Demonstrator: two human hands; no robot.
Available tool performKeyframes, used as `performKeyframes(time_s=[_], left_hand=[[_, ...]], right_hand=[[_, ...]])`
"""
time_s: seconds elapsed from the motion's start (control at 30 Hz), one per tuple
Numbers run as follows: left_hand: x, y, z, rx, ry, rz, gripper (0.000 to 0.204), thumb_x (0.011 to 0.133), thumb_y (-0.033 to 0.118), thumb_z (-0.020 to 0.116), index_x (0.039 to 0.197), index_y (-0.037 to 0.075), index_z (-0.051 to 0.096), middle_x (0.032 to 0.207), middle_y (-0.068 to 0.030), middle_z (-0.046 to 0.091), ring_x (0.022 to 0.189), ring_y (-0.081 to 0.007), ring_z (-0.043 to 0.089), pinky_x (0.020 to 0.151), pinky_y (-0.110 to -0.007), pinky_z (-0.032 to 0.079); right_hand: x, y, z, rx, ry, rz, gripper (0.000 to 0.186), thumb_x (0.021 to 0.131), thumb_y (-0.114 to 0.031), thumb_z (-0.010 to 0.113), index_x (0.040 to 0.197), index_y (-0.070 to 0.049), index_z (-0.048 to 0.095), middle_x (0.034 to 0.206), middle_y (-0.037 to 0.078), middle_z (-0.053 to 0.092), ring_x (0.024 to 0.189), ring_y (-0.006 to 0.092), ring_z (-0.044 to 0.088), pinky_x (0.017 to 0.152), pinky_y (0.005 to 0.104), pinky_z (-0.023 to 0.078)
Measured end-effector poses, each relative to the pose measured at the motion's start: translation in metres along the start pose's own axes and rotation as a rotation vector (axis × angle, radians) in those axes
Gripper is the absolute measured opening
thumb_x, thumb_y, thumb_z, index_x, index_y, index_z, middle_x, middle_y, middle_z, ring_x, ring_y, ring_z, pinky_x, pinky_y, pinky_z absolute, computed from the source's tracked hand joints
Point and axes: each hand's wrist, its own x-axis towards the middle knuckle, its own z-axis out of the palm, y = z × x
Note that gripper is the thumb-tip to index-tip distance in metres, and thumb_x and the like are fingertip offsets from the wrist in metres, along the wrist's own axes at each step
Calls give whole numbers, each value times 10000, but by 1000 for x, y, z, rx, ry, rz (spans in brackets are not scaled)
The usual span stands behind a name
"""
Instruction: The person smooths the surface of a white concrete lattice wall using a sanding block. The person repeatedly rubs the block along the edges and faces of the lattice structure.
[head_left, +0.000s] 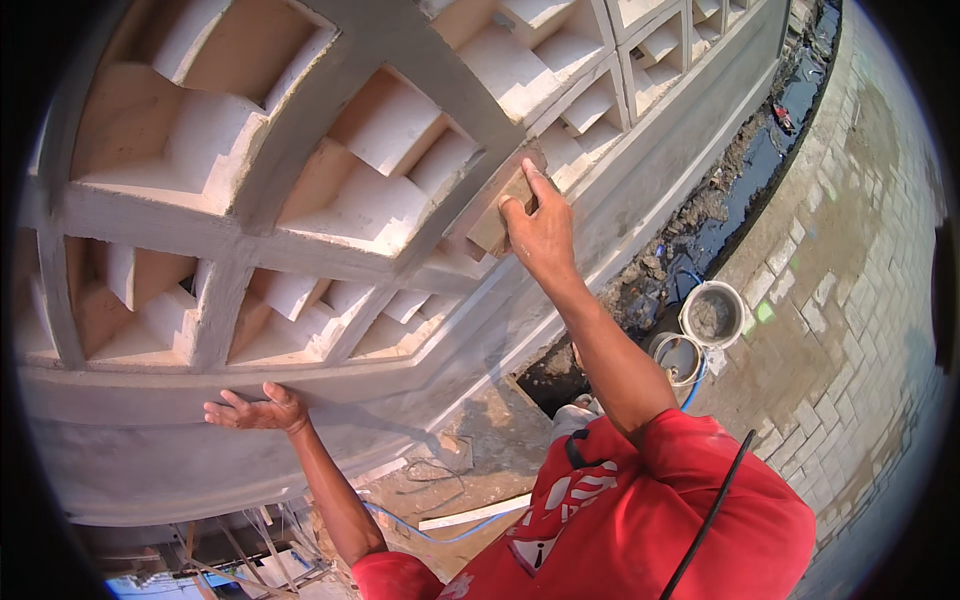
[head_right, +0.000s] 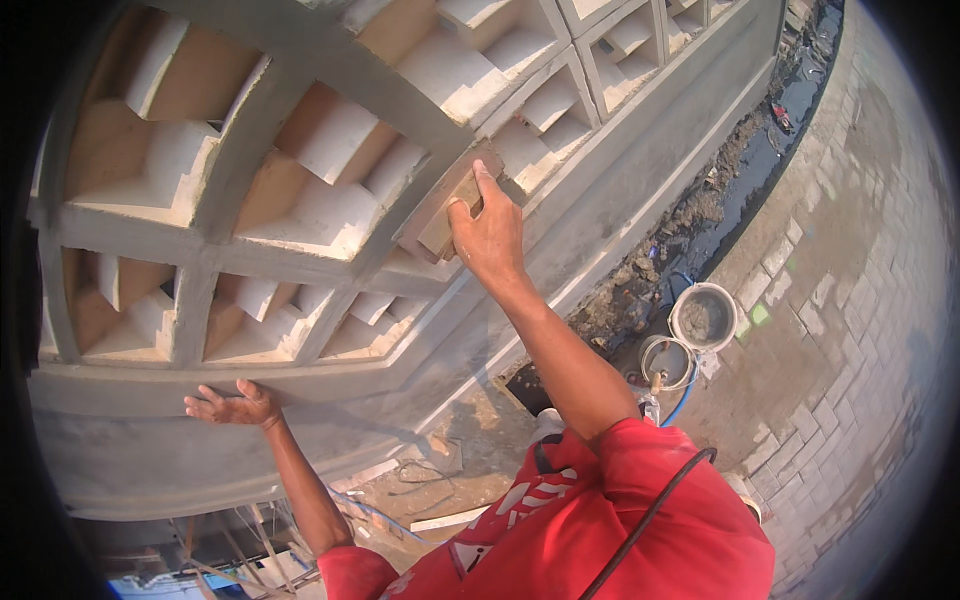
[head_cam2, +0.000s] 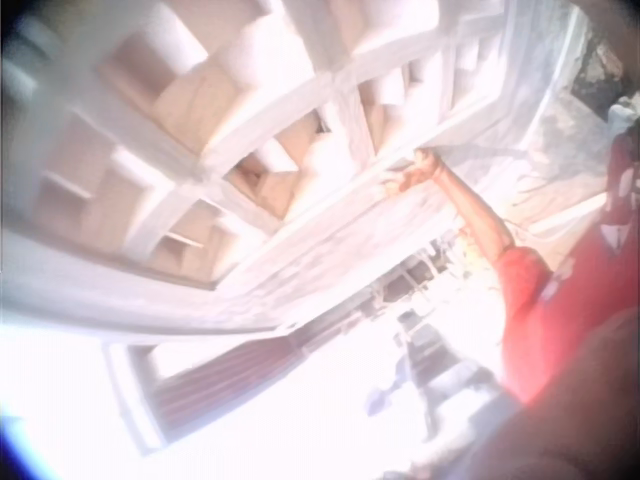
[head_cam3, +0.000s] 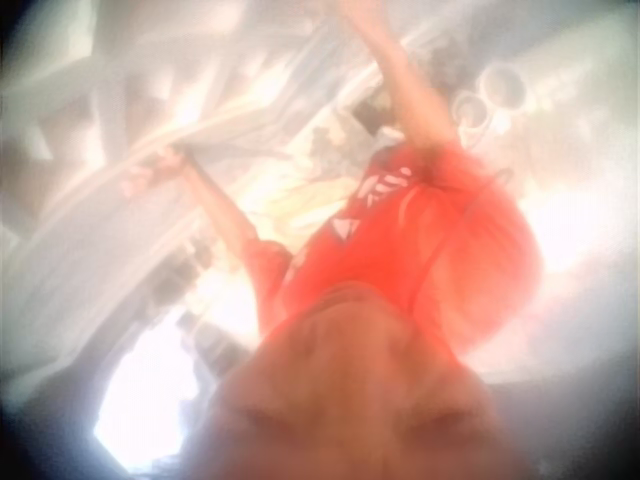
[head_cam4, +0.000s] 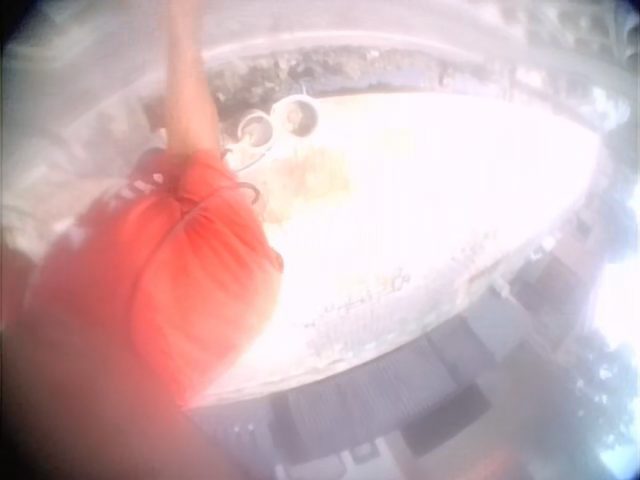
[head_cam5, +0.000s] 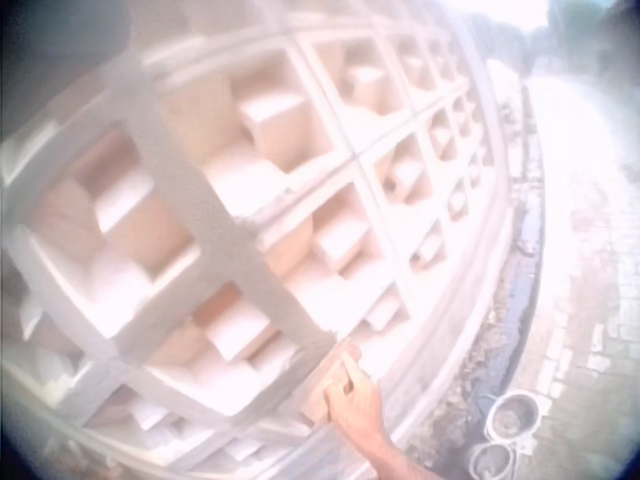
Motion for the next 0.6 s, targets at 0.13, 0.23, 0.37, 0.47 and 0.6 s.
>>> performKeyframes(time_s=[0.13, 0.23, 0.37, 0.47, 0.6], left_hand=[[2, 2, 1, -11, 3, -11, 639, 936, 472, 442, 1435, 83, 347, 1517, -180, 237, 1411, -403, 170, 1111, -581, 205], [1, -1, -1, -19, 3, -17, 635, 933, 466, 447, 1435, 90, 350, 1518, -190, 231, 1411, -407, 170, 1112, -582, 203], [4, 5, 2, -36, -11, -41, 631, 928, 460, 450, 1435, 96, 353, 1522, -201, 221, 1410, -418, 171, 1113, -585, 194], [-1, 2, 2, -36, -4, -47, 633, 928, 459, 450, 1436, 94, 354, 1521, -209, 221, 1407, -429, 172, 1112, -589, 191], [-3, -6, -4, -9, -20, -38, 636, 929, 459, 451, 1439, 95, 347, 1519, -217, 219, 1406, -438, 171, 1110, -592, 193]], right_hand=[[-26, 22, 8, -249, -102, -325, 591, 779, -116, 563, 1314, 114, 460, 1037, 321, 629, 963, 358, 650, 855, 393, 493], [-16, 20, -5, 8, -13, -220, 580, 792, -110, 551, 1317, 116, 455, 1124, 324, 607, 1069, 350, 620, 932, 377, 470], [-1, 3, 2, 69, 15, -157, 579, 798, -99, 551, 1327, 111, 448, 1167, 309, 598, 1085, 345, 614, 951, 373, 457], [-19, 19, 10, -165, -37, -397, 577, 804, -108, 559, 1326, 112, 450, 1156, 316, 599, 1073, 358, 616, 934, 383, 462], [-23, 6, -1, 65, -73, -203, 577, 802, -118, 568, 1322, 106, 460, 1129, 309, 610, 1077, 366, 611, 922, 392, 465]])
